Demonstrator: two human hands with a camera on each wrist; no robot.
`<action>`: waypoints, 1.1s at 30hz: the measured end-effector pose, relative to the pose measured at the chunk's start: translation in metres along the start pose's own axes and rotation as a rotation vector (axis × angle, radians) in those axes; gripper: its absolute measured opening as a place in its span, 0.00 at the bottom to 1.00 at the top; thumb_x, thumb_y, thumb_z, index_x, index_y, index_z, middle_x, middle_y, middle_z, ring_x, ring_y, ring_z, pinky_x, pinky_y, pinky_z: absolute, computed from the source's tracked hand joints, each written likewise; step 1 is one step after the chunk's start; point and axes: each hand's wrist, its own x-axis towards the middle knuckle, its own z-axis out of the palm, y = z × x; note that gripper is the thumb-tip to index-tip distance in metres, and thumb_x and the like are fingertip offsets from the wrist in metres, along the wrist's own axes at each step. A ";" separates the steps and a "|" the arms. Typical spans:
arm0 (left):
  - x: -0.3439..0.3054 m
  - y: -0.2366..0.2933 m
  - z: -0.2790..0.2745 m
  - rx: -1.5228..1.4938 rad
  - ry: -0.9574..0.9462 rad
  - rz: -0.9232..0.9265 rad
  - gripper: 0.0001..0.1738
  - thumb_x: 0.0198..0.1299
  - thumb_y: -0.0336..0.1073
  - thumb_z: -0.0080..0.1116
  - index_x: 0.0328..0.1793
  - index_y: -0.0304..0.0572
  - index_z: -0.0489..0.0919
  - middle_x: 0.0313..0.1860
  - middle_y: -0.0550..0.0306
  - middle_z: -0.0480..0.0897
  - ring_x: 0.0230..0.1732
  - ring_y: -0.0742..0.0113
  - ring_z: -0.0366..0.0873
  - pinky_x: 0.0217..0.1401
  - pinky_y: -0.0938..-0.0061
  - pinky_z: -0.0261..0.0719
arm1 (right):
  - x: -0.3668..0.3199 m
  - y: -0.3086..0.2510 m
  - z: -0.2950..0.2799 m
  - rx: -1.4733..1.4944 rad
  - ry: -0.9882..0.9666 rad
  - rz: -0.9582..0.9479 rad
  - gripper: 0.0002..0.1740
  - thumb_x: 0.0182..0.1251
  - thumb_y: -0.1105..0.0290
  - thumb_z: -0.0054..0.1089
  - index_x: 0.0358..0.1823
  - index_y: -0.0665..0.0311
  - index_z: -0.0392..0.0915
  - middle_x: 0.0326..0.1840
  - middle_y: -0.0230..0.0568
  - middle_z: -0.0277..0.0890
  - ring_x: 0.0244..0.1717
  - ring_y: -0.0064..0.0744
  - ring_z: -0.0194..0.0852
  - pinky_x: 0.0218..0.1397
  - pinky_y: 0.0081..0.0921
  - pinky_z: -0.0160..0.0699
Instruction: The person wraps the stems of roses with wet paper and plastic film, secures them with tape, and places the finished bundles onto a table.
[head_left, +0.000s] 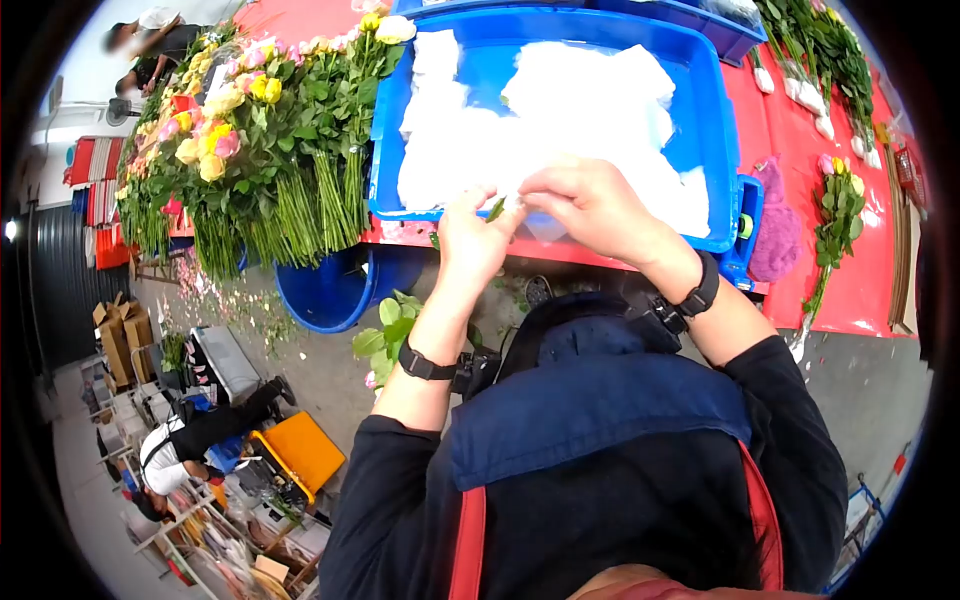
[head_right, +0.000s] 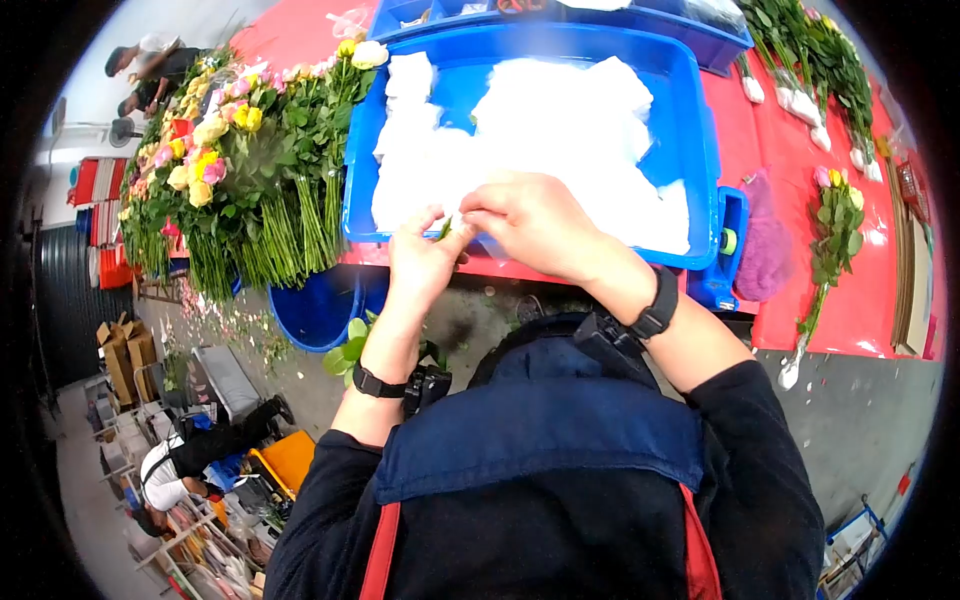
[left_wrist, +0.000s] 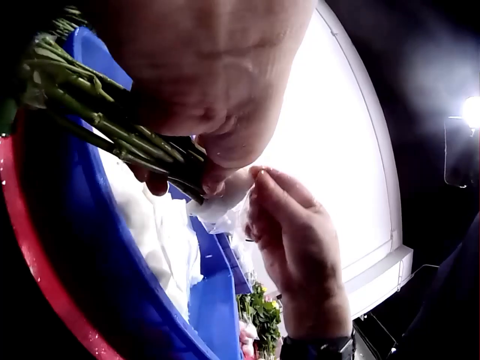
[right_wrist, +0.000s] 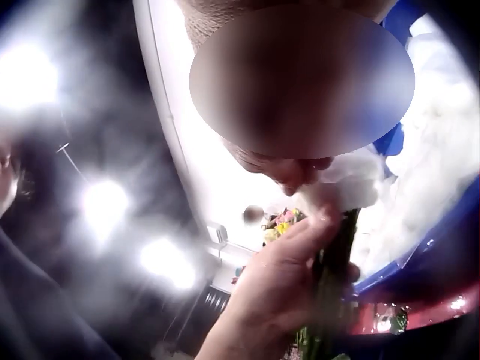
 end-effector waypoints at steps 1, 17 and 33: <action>0.001 0.003 -0.009 -0.090 -0.043 0.008 0.24 0.53 0.37 0.71 0.49 0.23 0.78 0.29 0.52 0.81 0.24 0.72 0.79 0.26 0.75 0.76 | -0.004 0.001 0.002 -0.004 0.029 0.020 0.06 0.58 0.72 0.59 0.36 0.62 0.82 0.33 0.42 0.79 0.35 0.41 0.79 0.39 0.31 0.77; -0.004 -0.002 -0.072 -0.808 -0.395 -0.220 0.11 0.60 0.32 0.62 0.46 0.33 0.79 0.30 0.54 0.82 0.21 0.65 0.79 0.23 0.75 0.78 | 0.030 0.000 0.017 1.136 -0.005 0.615 0.08 0.65 0.73 0.57 0.42 0.70 0.78 0.26 0.27 0.72 0.23 0.19 0.68 0.28 0.18 0.68; 0.035 -0.029 -0.110 -0.954 -0.449 -0.156 0.18 0.63 0.32 0.59 0.56 0.37 0.69 0.40 0.48 0.81 0.24 0.64 0.79 0.20 0.74 0.78 | -0.011 -0.025 0.136 0.810 -0.189 0.534 0.12 0.66 0.72 0.59 0.49 0.68 0.73 0.40 0.33 0.77 0.37 0.21 0.75 0.41 0.20 0.75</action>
